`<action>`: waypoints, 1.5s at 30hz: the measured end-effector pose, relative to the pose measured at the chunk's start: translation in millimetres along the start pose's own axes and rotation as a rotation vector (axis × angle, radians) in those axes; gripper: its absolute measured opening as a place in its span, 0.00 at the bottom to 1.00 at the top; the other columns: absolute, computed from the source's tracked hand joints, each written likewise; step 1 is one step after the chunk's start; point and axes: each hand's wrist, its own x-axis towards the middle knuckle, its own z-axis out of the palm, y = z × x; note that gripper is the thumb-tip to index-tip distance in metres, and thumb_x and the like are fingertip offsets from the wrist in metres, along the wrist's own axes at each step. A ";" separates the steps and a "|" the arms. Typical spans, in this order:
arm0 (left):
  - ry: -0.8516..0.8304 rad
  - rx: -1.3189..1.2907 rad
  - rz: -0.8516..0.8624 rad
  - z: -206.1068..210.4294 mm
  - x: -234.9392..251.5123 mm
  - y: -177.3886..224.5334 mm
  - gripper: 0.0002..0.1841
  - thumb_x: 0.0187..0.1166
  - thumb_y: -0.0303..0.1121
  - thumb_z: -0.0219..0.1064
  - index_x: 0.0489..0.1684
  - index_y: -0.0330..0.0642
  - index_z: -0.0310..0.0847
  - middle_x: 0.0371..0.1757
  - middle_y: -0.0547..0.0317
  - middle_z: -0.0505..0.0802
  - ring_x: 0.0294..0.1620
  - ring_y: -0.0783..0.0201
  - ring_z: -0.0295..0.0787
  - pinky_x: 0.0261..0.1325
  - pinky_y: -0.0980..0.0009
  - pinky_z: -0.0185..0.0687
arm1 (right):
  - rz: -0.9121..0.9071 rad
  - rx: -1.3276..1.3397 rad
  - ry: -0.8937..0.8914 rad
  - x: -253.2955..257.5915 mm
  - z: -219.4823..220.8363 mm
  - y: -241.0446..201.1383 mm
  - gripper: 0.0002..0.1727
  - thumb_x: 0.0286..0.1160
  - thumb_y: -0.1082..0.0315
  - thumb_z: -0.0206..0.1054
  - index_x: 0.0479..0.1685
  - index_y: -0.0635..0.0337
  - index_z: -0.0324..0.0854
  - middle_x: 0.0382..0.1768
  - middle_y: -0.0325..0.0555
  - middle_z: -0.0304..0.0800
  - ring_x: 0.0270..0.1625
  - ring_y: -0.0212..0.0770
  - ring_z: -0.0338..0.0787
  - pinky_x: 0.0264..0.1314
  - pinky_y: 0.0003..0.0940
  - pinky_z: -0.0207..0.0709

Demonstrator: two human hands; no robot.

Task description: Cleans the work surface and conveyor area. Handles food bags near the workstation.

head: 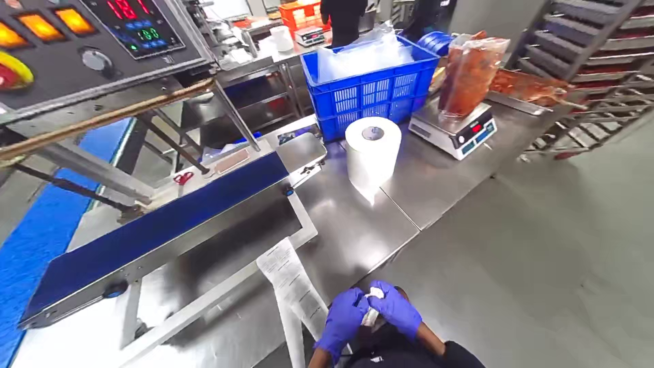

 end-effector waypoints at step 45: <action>0.779 -0.785 0.010 50.9 88.6 126.5 0.33 0.70 0.23 0.69 0.80 0.28 0.67 0.68 0.47 0.87 0.66 0.66 0.86 0.71 0.67 0.83 | -0.421 0.072 -0.382 136.2 -135.5 -71.6 0.27 0.69 0.80 0.66 0.73 0.72 0.77 0.69 0.54 0.86 0.66 0.33 0.87 0.72 0.29 0.80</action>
